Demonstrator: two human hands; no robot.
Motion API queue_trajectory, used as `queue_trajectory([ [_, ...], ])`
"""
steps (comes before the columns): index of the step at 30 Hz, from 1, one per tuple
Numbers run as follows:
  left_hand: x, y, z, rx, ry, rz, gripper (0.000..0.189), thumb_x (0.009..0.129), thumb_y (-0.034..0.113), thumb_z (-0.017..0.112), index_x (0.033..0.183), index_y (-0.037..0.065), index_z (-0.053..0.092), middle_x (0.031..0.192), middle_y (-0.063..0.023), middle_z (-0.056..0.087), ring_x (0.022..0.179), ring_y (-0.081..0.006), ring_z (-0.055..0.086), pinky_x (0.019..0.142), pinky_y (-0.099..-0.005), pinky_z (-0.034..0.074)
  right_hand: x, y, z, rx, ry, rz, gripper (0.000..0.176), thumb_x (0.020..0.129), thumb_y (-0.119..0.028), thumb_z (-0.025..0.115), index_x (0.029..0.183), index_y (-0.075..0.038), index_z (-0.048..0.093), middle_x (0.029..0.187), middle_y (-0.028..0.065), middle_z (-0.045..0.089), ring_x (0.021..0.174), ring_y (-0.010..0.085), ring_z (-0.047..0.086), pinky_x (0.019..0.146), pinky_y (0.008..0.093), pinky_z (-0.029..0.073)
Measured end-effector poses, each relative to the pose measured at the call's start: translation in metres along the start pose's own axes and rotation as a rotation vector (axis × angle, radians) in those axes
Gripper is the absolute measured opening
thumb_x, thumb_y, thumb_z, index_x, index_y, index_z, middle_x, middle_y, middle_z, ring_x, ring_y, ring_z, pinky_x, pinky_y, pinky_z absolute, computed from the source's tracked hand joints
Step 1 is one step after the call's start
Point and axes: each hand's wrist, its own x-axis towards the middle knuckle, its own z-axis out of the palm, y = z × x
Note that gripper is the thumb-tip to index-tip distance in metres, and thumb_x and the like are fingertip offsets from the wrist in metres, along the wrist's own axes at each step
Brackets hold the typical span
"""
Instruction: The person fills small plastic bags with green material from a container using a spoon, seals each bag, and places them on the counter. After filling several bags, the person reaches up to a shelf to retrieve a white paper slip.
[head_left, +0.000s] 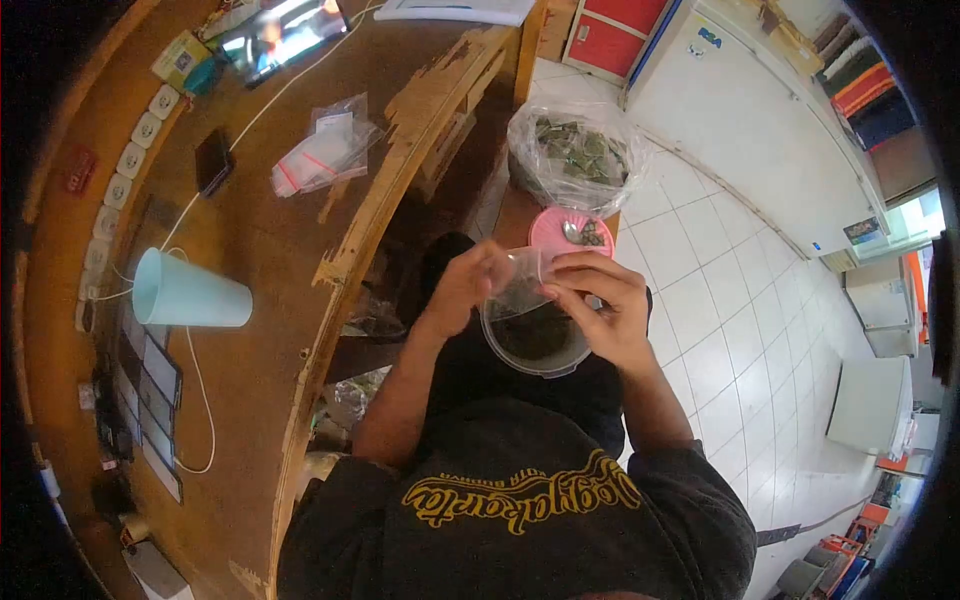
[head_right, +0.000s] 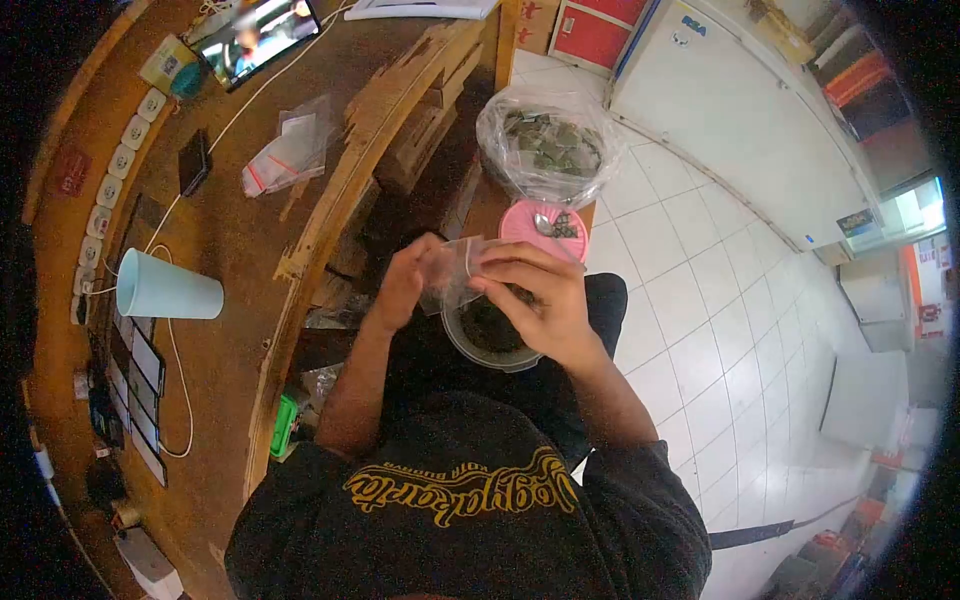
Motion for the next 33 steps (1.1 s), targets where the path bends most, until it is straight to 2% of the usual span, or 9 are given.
queue_trajectory([
  [2,-0.023,-0.047,-0.035,-0.354,-0.098,-0.433,0.06,0.085,0.05,0.071,0.115,0.001,0.057,0.111,-0.0101,0.062,0.097,-0.0236,0.061,0.082,-0.0334,0.046,0.0,-0.001,-0.004,0.054,0.028,-0.043,0.005,0.081,0.002,0.07,0.085,0.003,0.072,0.085,0.0147,0.071,0.07,0.0198,0.067,0.061,0.0269,0.051],
  [6,-0.015,-0.016,-0.017,-0.339,0.309,-0.366,0.06,0.078,0.047,0.078,0.113,0.002,0.058,0.105,-0.0091,0.065,0.097,-0.0206,0.061,0.08,-0.0295,0.043,-0.001,0.007,-0.016,-0.064,-0.012,0.061,0.006,0.083,-0.003,0.071,0.086,0.003,0.072,0.077,0.0126,0.071,0.07,0.0199,0.069,0.063,0.0278,0.051],
  [8,0.003,0.049,0.013,0.611,0.233,0.058,0.055,0.073,0.039,0.083,0.109,0.003,0.061,0.103,-0.0073,0.066,0.095,-0.0205,0.063,0.083,-0.0318,0.045,0.002,0.009,-0.01,-0.013,-0.127,0.058,0.01,0.084,-0.008,0.072,0.09,-0.001,0.074,0.083,0.0127,0.072,0.074,0.0213,0.07,0.068,0.031,0.053],
  [10,0.011,0.062,0.03,0.831,0.143,0.159,0.054,0.07,0.029,0.085,0.112,0.004,0.061,0.105,-0.0064,0.067,0.097,-0.02,0.063,0.088,-0.0332,0.047,-0.001,0.012,-0.004,-0.074,-0.222,0.086,0.015,0.083,-0.011,0.074,0.093,0.0,0.073,0.09,0.0129,0.073,0.078,0.023,0.07,0.069,0.0323,0.054],
  [14,-0.003,0.023,0.015,0.131,0.097,-0.248,0.056,0.08,0.027,0.078,0.126,0.004,0.055,0.104,-0.007,0.064,0.099,-0.0197,0.061,0.088,-0.033,0.047,0.008,0.023,0.006,-0.001,-0.064,-0.127,0.022,0.081,-0.014,0.076,0.1,-0.002,0.071,0.1,0.0139,0.071,0.089,0.0251,0.069,0.077,0.0354,0.053],
  [16,-0.017,0.007,-0.003,-0.344,0.18,-0.236,0.049,0.089,0.032,0.068,0.125,0.001,0.055,0.103,-0.006,0.06,0.091,-0.0182,0.058,0.084,-0.0322,0.046,0.003,0.043,0.004,-0.174,-0.021,0.148,0.02,0.081,-0.013,0.075,0.096,-0.002,0.069,0.093,0.0138,0.07,0.086,0.0265,0.068,0.079,0.0372,0.052],
  [19,-0.032,-0.001,-0.011,-0.43,0.18,-0.21,0.052,0.094,0.04,0.059,0.125,-0.001,0.054,0.104,-0.0043,0.054,0.089,-0.0165,0.053,0.081,-0.0319,0.044,-0.037,0.129,0.034,-0.872,-0.825,0.368,0.016,0.089,-0.015,0.061,0.101,-0.007,0.069,0.095,0.0105,0.069,0.095,0.0277,0.066,0.08,0.0362,0.052],
  [24,-0.05,-0.001,-0.012,-0.43,0.239,-0.242,0.053,0.093,0.04,0.059,0.126,-0.001,0.054,0.103,-0.0034,0.053,0.091,-0.0167,0.052,0.081,-0.0319,0.042,-0.105,0.213,0.064,-1.228,-1.257,0.142,0.036,0.091,-0.019,0.057,0.126,-0.015,0.059,0.113,0.0067,0.067,0.117,0.0332,0.056,0.089,0.0545,0.047],
  [33,-0.068,-0.003,-0.023,-0.299,0.28,-0.387,0.053,0.092,0.04,0.06,0.124,-0.002,0.056,0.1,-0.005,0.057,0.096,-0.0185,0.053,0.085,-0.0329,0.042,-0.048,0.167,0.073,-0.375,-1.148,0.331,0.028,0.091,-0.026,0.06,0.111,-0.007,0.064,0.102,0.0143,0.068,0.098,0.0355,0.064,0.086,0.0494,0.049],
])
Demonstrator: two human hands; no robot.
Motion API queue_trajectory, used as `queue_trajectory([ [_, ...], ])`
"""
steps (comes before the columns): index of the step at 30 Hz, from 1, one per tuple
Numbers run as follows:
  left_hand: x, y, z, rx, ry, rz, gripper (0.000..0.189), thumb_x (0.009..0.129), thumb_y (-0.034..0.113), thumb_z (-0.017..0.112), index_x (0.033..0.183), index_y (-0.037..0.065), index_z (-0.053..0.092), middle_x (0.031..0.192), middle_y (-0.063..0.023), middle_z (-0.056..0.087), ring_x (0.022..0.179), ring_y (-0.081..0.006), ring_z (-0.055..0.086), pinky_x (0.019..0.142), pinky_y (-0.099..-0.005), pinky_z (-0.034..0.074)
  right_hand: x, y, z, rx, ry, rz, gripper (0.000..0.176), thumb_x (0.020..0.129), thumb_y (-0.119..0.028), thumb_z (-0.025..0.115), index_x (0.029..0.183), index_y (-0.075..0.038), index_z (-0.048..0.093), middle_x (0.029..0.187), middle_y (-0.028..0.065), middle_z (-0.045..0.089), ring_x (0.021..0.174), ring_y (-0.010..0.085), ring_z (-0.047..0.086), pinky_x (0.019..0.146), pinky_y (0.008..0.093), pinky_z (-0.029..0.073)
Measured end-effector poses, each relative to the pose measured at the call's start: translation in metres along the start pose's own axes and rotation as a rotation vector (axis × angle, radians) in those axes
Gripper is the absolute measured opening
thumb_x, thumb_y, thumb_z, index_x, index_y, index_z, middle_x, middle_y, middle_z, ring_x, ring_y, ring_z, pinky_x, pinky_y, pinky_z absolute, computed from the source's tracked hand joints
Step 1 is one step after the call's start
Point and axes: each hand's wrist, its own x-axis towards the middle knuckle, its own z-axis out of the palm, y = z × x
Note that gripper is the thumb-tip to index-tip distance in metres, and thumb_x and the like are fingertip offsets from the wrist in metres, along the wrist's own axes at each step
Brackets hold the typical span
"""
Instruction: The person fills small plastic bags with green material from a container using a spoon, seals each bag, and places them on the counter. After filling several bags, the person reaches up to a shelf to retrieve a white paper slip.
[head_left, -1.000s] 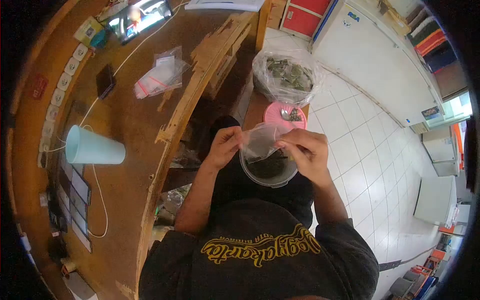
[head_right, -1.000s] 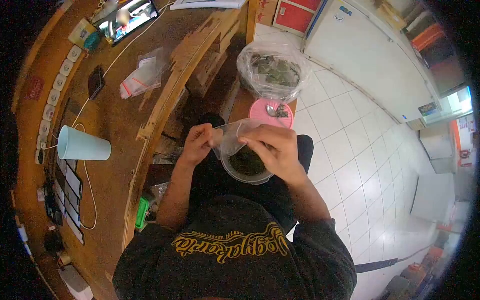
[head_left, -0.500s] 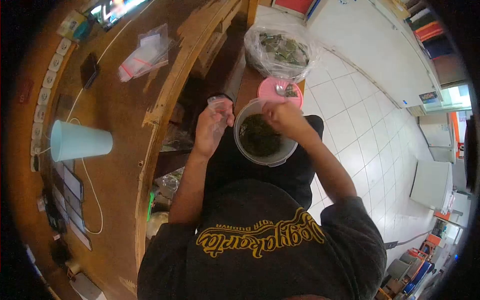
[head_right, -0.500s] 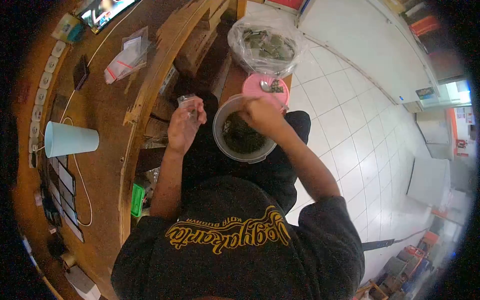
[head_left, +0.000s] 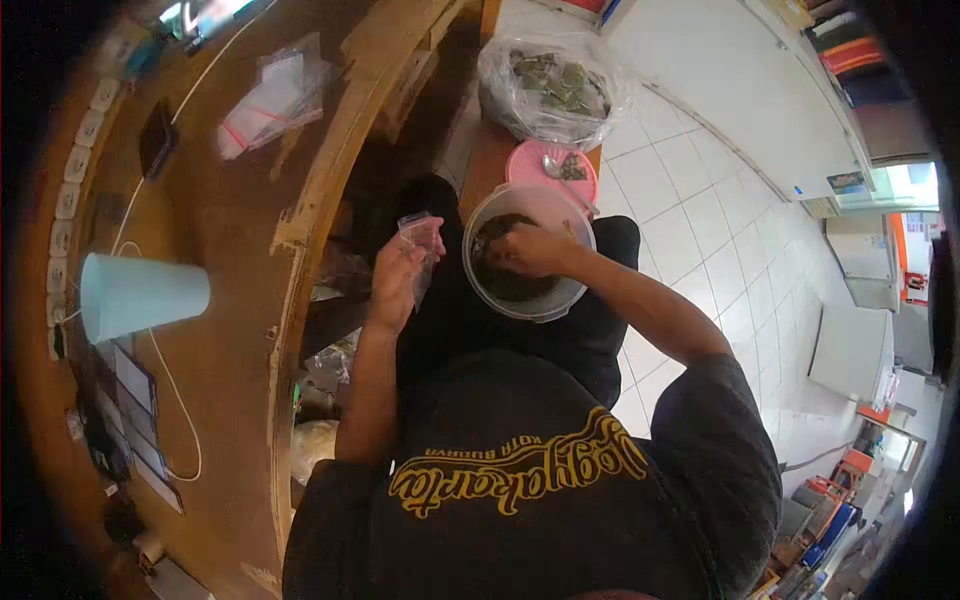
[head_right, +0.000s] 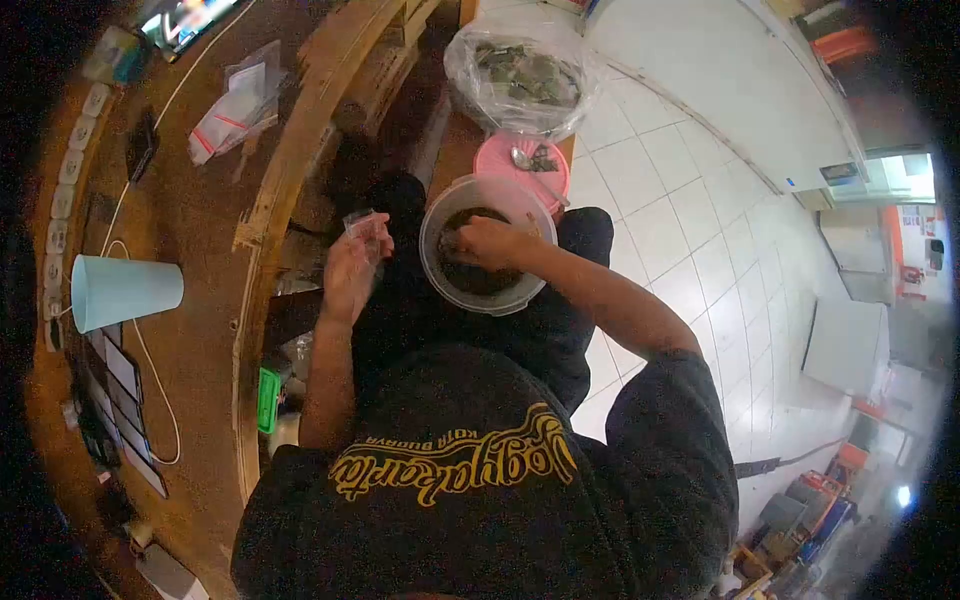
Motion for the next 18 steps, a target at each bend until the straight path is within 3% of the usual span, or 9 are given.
queue_trajectory([
  [1,0.001,0.0,0.0,0.057,0.002,0.017,0.053,0.092,0.04,0.06,0.125,-0.002,0.057,0.104,-0.0065,0.059,0.098,-0.0187,0.054,0.088,-0.0336,0.042,0.001,0.006,0.003,0.004,-0.002,0.006,0.028,0.091,-0.026,0.06,0.111,-0.007,0.064,0.102,0.0143,0.068,0.098,0.0355,0.064,0.086,0.0494,0.049],
  [3,0.002,0.003,0.001,0.113,0.003,0.035,0.053,0.092,0.039,0.06,0.125,-0.002,0.058,0.109,-0.008,0.061,0.101,-0.0189,0.055,0.092,-0.0343,0.042,0.003,0.018,0.006,0.049,0.368,-0.262,0.032,0.096,-0.034,0.054,0.103,-0.007,0.07,0.103,0.0212,0.065,0.093,0.0405,0.063,0.083,0.0506,0.05],
  [4,0.002,0.006,0.004,0.118,0.031,0.053,0.048,0.091,0.03,0.061,0.126,-0.003,0.058,0.111,-0.0092,0.062,0.103,-0.0183,0.056,0.095,-0.0335,0.042,0.002,0.022,0.006,0.05,0.365,-0.26,0.032,0.096,-0.034,0.054,0.103,-0.007,0.07,0.103,0.0212,0.065,0.093,0.0405,0.063,0.083,0.0506,0.05],
  [6,0.0,0.005,0.005,0.12,0.059,0.071,0.044,0.09,0.021,0.061,0.127,-0.003,0.058,0.114,-0.0103,0.063,0.106,-0.0178,0.058,0.098,-0.0327,0.042,-0.001,0.031,0.009,0.0,0.218,0.264,0.031,0.097,-0.034,0.053,0.104,-0.008,0.069,0.101,0.0214,0.065,0.092,0.0375,0.065,0.082,0.0477,0.051],
  [7,0.001,0.002,0.004,0.163,0.076,0.029,0.044,0.09,0.019,0.061,0.127,-0.003,0.057,0.115,-0.011,0.063,0.108,-0.0182,0.058,0.098,-0.0327,0.043,-0.004,0.035,0.017,-0.002,0.223,0.268,0.031,0.097,-0.034,0.053,0.104,-0.008,0.069,0.101,0.0214,0.065,0.092,0.0375,0.065,0.082,0.0477,0.051],
  [10,0.004,0.0,0.004,0.151,0.1,-0.003,0.043,0.089,0.015,0.063,0.127,-0.004,0.057,0.117,-0.012,0.062,0.109,-0.0192,0.059,0.098,-0.033,0.044,-0.004,0.031,0.031,-0.054,0.318,0.07,0.023,0.096,-0.023,0.056,0.099,-0.003,0.066,0.08,0.0141,0.069,0.075,0.0283,0.068,0.071,0.0404,0.054],
  [12,0.004,-0.001,0.007,0.09,0.104,0.0,0.042,0.088,0.013,0.063,0.127,-0.004,0.057,0.117,-0.0122,0.062,0.109,-0.0198,0.059,0.097,-0.0332,0.045,0.0,0.032,0.026,0.484,0.263,0.052,0.018,0.098,-0.017,0.055,0.097,0.0,0.062,0.077,0.0122,0.067,0.07,0.022,0.069,0.066,0.0348,0.055],
  [16,0.004,0.001,0.007,0.066,0.113,0.004,0.043,0.087,0.01,0.065,0.127,-0.004,0.057,0.118,-0.0131,0.061,0.109,-0.0201,0.059,0.097,-0.0346,0.047,-0.002,0.041,0.024,0.763,0.441,0.01,0.024,0.098,-0.021,0.056,0.106,0.001,0.061,0.077,0.0099,0.068,0.071,0.0188,0.068,0.068,0.0355,0.054],
  [18,0.004,0.001,0.005,0.067,0.114,-0.018,0.043,0.087,0.009,0.065,0.127,-0.005,0.056,0.118,-0.0133,0.061,0.109,-0.0199,0.059,0.096,-0.035,0.047,-0.011,0.04,0.018,0.819,0.6,0.067,0.02,0.099,-0.017,0.057,0.103,0.002,0.058,0.08,0.0082,0.066,0.071,0.0157,0.067,0.066,0.03,0.053],
])
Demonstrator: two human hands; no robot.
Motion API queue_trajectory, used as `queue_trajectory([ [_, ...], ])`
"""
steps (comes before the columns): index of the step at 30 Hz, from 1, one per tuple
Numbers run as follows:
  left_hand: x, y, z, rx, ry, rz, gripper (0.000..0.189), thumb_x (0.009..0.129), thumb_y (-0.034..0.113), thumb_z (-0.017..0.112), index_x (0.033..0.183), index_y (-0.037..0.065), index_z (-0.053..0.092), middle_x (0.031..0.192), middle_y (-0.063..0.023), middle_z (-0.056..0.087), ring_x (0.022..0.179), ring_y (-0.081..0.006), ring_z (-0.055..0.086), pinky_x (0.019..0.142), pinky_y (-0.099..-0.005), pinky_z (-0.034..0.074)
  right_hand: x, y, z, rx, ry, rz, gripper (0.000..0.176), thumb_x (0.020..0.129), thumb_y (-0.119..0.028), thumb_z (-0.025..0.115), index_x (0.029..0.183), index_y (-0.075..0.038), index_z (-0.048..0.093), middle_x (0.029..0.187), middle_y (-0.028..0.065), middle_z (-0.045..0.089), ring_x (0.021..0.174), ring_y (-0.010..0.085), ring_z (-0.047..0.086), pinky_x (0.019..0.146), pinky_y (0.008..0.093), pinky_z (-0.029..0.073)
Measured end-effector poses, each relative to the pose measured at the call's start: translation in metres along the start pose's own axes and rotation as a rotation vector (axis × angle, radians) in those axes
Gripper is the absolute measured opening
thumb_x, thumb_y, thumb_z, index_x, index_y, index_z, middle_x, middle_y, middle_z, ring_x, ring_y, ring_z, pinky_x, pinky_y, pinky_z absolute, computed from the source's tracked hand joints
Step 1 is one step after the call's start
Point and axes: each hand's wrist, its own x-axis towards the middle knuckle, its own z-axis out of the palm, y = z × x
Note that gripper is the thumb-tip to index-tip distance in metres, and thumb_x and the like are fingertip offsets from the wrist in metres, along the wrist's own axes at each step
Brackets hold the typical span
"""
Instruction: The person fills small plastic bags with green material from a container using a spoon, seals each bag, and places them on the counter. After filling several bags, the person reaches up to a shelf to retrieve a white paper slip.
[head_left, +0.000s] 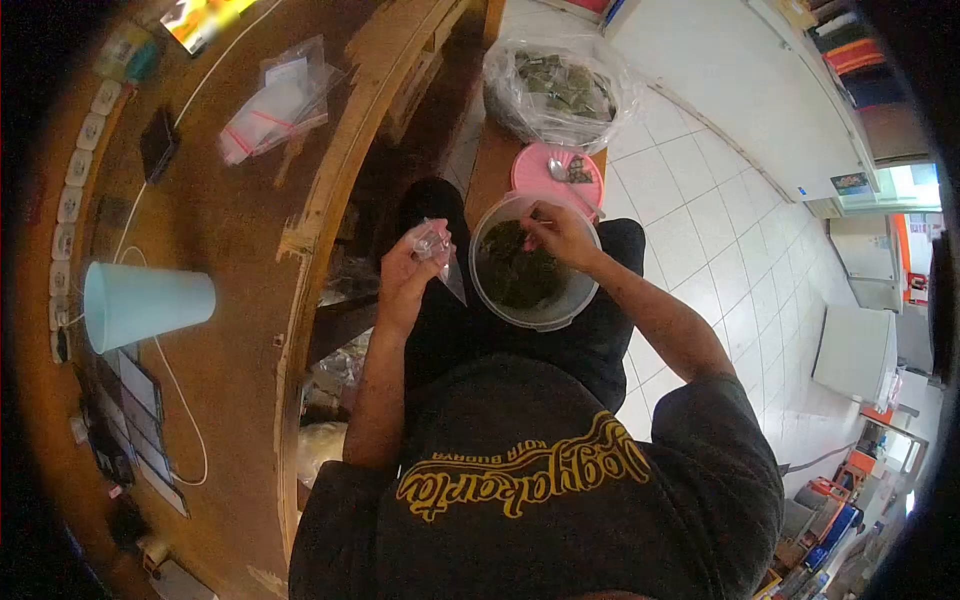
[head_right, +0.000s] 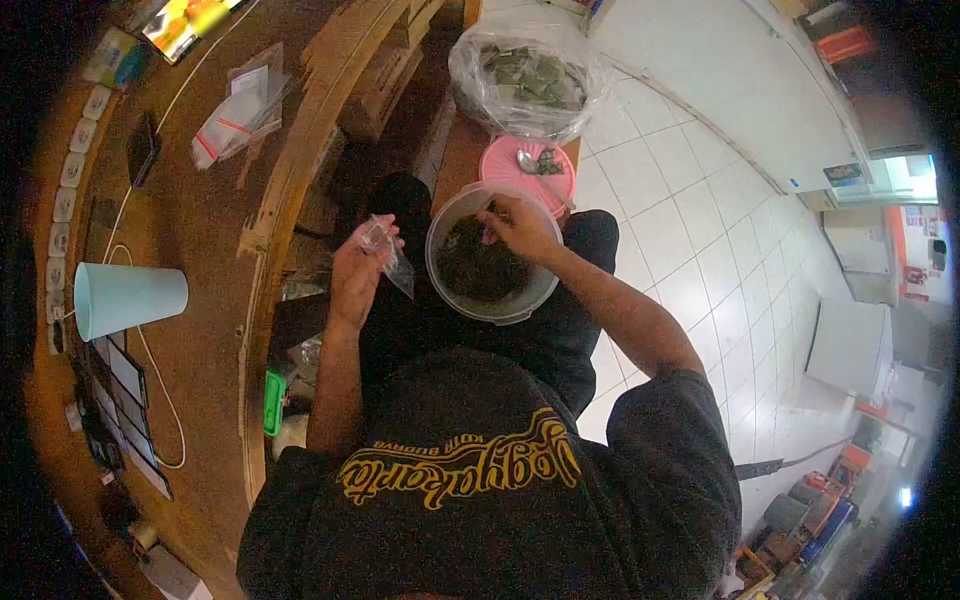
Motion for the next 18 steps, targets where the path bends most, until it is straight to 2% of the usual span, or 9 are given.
queue_trajectory([
  [1,0.0,-0.001,-0.001,0.02,-0.005,0.005,0.043,0.087,0.007,0.065,0.127,-0.005,0.056,0.117,-0.012,0.061,0.108,-0.0189,0.059,0.095,-0.0343,0.048,-0.004,-0.006,-0.003,0.001,0.001,-0.002,0.02,0.099,-0.017,0.057,0.103,0.002,0.058,0.08,0.0082,0.066,0.071,0.0157,0.067,0.066,0.03,0.053],
  [3,0.0,-0.001,0.0,0.041,-0.011,0.011,0.043,0.087,0.006,0.064,0.128,-0.004,0.056,0.116,-0.0108,0.061,0.107,-0.0179,0.059,0.094,-0.0336,0.049,-0.011,-0.015,-0.008,0.117,0.128,-0.05,0.014,0.1,-0.014,0.055,0.1,0.0,0.056,0.081,0.0069,0.061,0.071,0.0146,0.065,0.066,0.0283,0.052],
  [6,0.001,0.003,0.007,0.1,-0.051,0.002,0.048,0.088,0.012,0.068,0.131,-0.004,0.053,0.12,-0.0118,0.06,0.109,-0.0201,0.059,0.096,-0.0358,0.048,-0.018,-0.015,-0.018,0.235,0.193,-0.012,0.016,0.099,-0.015,0.056,0.098,0.001,0.055,0.083,0.0069,0.063,0.068,0.0135,0.064,0.063,0.0269,0.051],
  [9,0.003,0.004,0.017,0.159,-0.085,0.064,0.048,0.086,0.007,0.069,0.131,-0.001,0.055,0.119,-0.0108,0.06,0.108,-0.019,0.059,0.096,-0.0345,0.048,-0.026,-0.019,-0.025,0.349,0.266,-0.009,0.015,0.099,-0.015,0.057,0.097,0.0,0.055,0.079,0.0067,0.061,0.066,0.0131,0.062,0.062,0.0268,0.05],
  [11,0.005,0.004,0.022,0.118,-0.121,0.035,0.051,0.082,0.0,0.073,0.13,-0.002,0.056,0.113,-0.0072,0.062,0.104,-0.0157,0.059,0.09,-0.0309,0.05,-0.031,-0.022,-0.028,0.381,0.3,-0.034,0.017,0.099,-0.017,0.058,0.096,-0.001,0.055,0.078,0.0064,0.061,0.066,0.0132,0.062,0.063,0.0266,0.05],
  [14,0.008,0.003,0.028,0.25,-0.149,0.04,0.053,0.081,0.0,0.075,0.13,-0.002,0.055,0.116,-0.0091,0.062,0.106,-0.0164,0.06,0.089,-0.0314,0.052,-0.034,-0.021,-0.036,0.437,0.354,-0.058,0.019,0.099,-0.019,0.059,0.094,-0.002,0.055,0.076,0.0059,0.061,0.066,0.0136,0.061,0.063,0.0268,0.049],
  [18,0.01,0.002,0.034,0.233,-0.18,0.043,0.053,0.081,0.001,0.076,0.13,-0.001,0.055,0.119,-0.0106,0.061,0.109,-0.0171,0.06,0.09,-0.0319,0.052,-0.04,-0.021,-0.044,0.536,0.37,-0.044,0.02,0.099,-0.02,0.059,0.093,-0.002,0.055,0.075,0.0053,0.06,0.066,0.0145,0.061,0.064,0.0292,0.05],
])
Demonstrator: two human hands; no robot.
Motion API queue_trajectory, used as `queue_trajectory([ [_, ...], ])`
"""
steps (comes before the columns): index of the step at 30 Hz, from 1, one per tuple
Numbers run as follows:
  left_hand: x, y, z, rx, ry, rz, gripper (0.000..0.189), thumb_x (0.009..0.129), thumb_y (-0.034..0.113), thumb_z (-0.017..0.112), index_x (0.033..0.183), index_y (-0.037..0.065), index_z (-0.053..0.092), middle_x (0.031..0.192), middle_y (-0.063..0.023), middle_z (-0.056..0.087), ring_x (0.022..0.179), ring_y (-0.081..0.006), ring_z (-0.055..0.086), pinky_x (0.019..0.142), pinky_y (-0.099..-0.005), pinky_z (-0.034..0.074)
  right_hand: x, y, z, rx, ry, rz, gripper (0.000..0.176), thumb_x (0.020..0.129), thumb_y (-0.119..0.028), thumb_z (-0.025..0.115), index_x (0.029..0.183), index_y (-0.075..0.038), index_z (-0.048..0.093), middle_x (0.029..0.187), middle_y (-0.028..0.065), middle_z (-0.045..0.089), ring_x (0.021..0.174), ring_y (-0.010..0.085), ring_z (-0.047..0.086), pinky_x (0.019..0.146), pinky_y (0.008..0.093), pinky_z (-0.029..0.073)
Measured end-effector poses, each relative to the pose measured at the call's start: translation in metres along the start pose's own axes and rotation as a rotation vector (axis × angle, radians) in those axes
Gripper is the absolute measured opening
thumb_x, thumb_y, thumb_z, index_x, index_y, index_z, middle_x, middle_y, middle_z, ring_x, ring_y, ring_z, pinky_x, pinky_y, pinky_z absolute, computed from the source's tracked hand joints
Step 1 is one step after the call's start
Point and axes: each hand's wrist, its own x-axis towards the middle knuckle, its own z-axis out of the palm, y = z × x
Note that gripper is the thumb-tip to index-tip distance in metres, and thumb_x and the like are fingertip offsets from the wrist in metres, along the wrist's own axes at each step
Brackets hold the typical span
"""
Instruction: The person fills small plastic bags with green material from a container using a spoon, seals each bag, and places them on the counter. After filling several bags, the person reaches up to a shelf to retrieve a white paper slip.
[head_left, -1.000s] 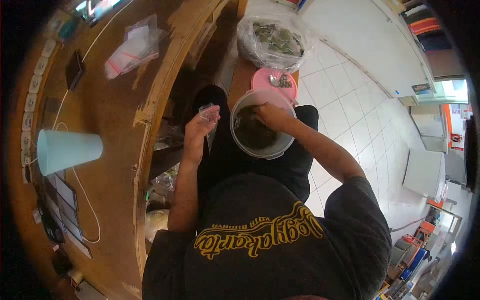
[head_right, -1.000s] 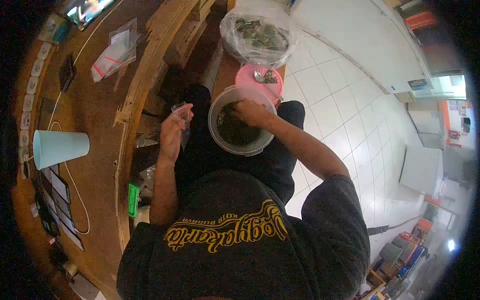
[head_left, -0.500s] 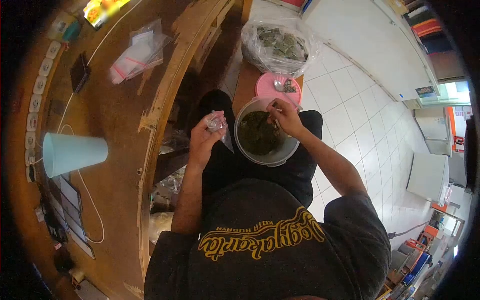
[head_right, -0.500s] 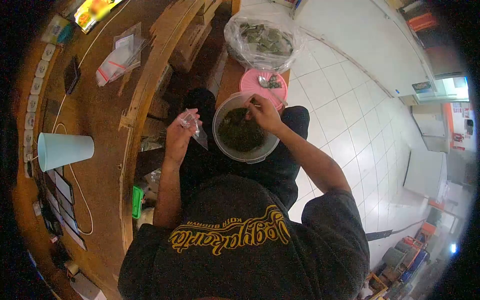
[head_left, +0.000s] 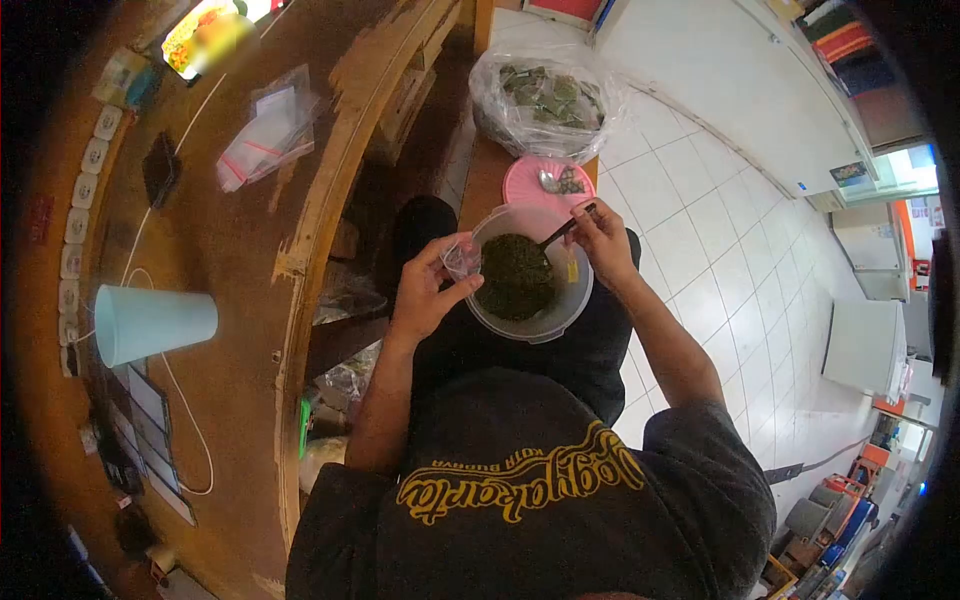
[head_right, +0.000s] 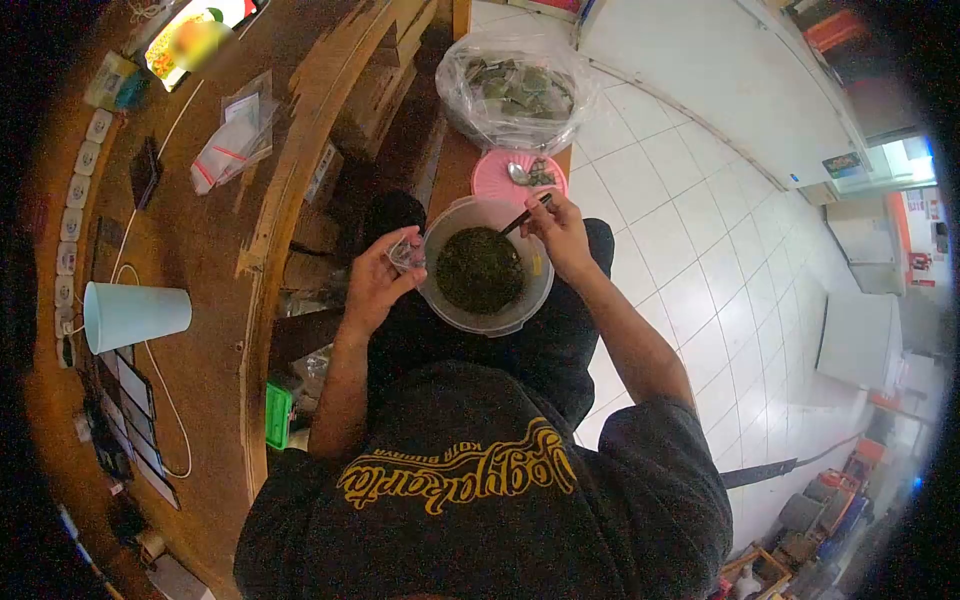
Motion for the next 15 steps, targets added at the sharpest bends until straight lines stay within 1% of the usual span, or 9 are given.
queue_trajectory([
  [3,0.001,0.001,0.004,0.04,-0.019,0.01,0.051,0.081,0.002,0.075,0.129,-0.001,0.056,0.117,-0.0094,0.061,0.108,-0.0168,0.06,0.089,-0.0325,0.052,-0.004,-0.005,0.001,0.099,0.029,0.011,0.02,0.099,-0.02,0.059,0.095,-0.001,0.055,0.074,0.0052,0.06,0.065,0.0146,0.06,0.064,0.0309,0.05],
  [6,0.005,0.002,0.01,0.201,-0.028,0.038,0.051,0.079,0.005,0.077,0.126,0.001,0.057,0.112,-0.0084,0.062,0.106,-0.0171,0.06,0.087,-0.0328,0.053,-0.006,-0.021,0.002,0.086,0.032,-0.044,0.019,0.099,-0.02,0.059,0.096,-0.002,0.056,0.073,0.0048,0.059,0.065,0.0145,0.06,0.064,0.0314,0.051],
  [8,0.009,0.008,0.019,0.609,-0.017,0.123,0.055,0.075,0.01,0.081,0.124,0.003,0.058,0.112,-0.0095,0.062,0.101,-0.0199,0.062,0.087,-0.0349,0.052,-0.012,-0.043,0.005,0.079,0.073,-0.013,0.019,0.099,-0.02,0.059,0.095,-0.002,0.056,0.072,0.0043,0.059,0.064,0.0144,0.06,0.063,0.0302,0.05],
  [9,0.012,0.004,0.024,0.612,-0.016,0.129,0.055,0.075,0.01,0.081,0.124,0.003,0.058,0.112,-0.0095,0.062,0.101,-0.0199,0.062,0.087,-0.0349,0.052,-0.014,-0.053,0.006,0.07,0.113,0.023,0.018,0.099,-0.02,0.058,0.095,-0.002,0.057,0.072,0.0039,0.06,0.064,0.0143,0.06,0.061,0.0291,0.05],
  [10,0.016,-0.003,0.031,0.72,0.011,0.186,0.053,0.073,0.011,0.082,0.121,0.004,0.059,0.11,-0.0109,0.062,0.1,-0.0226,0.063,0.087,-0.036,0.052,-0.015,-0.06,0.008,0.071,0.11,0.017,0.018,0.099,-0.02,0.058,0.095,-0.002,0.057,0.072,0.0039,0.06,0.064,0.0143,0.06,0.061,0.0291,0.05],
  [11,0.018,-0.01,0.039,0.827,0.037,0.241,0.051,0.072,0.012,0.082,0.118,0.004,0.06,0.109,-0.0122,0.062,0.098,-0.0253,0.063,0.087,-0.0371,0.052,-0.017,-0.066,0.01,-0.022,0.129,-0.056,0.018,0.099,-0.02,0.059,0.096,-0.002,0.057,0.07,0.0039,0.06,0.063,0.0143,0.06,0.059,0.0281,0.049],
  [12,0.02,-0.011,0.047,0.796,0.037,0.209,0.047,0.073,0.012,0.081,0.114,0.002,0.06,0.11,-0.0146,0.062,0.1,-0.0291,0.063,0.088,-0.0379,0.052,-0.019,-0.071,0.012,-0.114,0.149,-0.129,0.018,0.098,-0.02,0.059,0.098,-0.002,0.058,0.069,0.0038,0.059,0.063,0.0142,0.06,0.056,0.0272,0.048],
  [13,0.022,-0.012,0.057,0.797,0.036,0.213,0.047,0.073,0.012,0.081,0.114,0.002,0.06,0.11,-0.0146,0.062,0.1,-0.0291,0.063,0.088,-0.0379,0.052,-0.023,-0.073,0.017,-0.114,0.151,-0.133,0.018,0.098,-0.02,0.059,0.098,-0.002,0.058,0.069,0.0038,0.059,0.063,0.0142,0.06,0.056,0.0272,0.048],
  [15,0.027,-0.018,0.073,0.721,0.068,0.238,0.048,0.073,0.013,0.081,0.114,0.002,0.06,0.11,-0.0147,0.062,0.1,-0.0286,0.064,0.087,-0.0373,0.052,-0.037,-0.074,0.037,-0.49,0.182,-0.395,0.018,0.097,-0.018,0.059,0.097,-0.001,0.061,0.066,0.0071,0.059,0.064,0.0143,0.061,0.056,0.027,0.048],
])
